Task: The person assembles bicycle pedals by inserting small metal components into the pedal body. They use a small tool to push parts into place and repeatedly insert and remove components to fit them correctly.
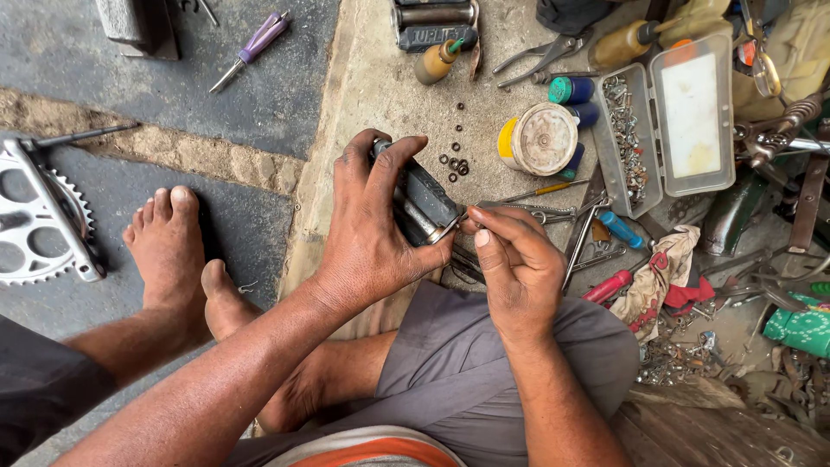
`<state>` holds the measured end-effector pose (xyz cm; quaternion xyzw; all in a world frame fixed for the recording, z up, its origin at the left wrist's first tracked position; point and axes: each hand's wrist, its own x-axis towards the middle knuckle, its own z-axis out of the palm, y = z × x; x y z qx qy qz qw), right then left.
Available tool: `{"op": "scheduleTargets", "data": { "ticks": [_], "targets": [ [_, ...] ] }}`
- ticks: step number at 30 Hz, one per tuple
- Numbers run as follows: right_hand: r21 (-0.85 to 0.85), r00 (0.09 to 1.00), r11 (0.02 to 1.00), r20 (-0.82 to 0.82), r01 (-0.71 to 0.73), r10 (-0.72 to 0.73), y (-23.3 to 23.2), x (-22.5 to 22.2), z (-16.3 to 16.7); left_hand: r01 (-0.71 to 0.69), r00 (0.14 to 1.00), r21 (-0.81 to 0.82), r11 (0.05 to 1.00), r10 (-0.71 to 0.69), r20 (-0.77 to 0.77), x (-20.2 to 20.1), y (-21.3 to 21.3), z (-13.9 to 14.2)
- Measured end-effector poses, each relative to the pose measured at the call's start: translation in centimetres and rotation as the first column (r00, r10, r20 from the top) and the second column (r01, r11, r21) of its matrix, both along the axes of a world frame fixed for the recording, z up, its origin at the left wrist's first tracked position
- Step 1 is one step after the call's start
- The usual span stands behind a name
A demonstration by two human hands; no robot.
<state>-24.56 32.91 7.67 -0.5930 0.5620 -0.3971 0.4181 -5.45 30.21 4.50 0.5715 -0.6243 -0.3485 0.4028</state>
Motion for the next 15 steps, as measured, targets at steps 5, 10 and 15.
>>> {"op": "scheduleTargets", "data": {
  "ticks": [5, 10, 15],
  "targets": [
    [0.006, 0.996, 0.998, 0.07, 0.056, -0.056, 0.3, -0.3, -1.1, 0.001, 0.999, 0.071, 0.997, 0.001, -0.032, 0.1, 0.0, 0.1],
    [0.031, 0.981, 0.998, 0.181, 0.061, -0.066, 0.1, -0.4, -1.7, 0.013, 1.0, 0.071, 0.997, -0.012, -0.016, 0.0, 0.0, 0.3],
    [-0.025, 0.999, 0.999, 0.025, 0.034, -0.034, 0.2, -0.3, -1.5, -0.014, 1.0, 0.073, 0.997, 0.012, 0.029, -0.1, 0.1, 0.6]
  ]
}}
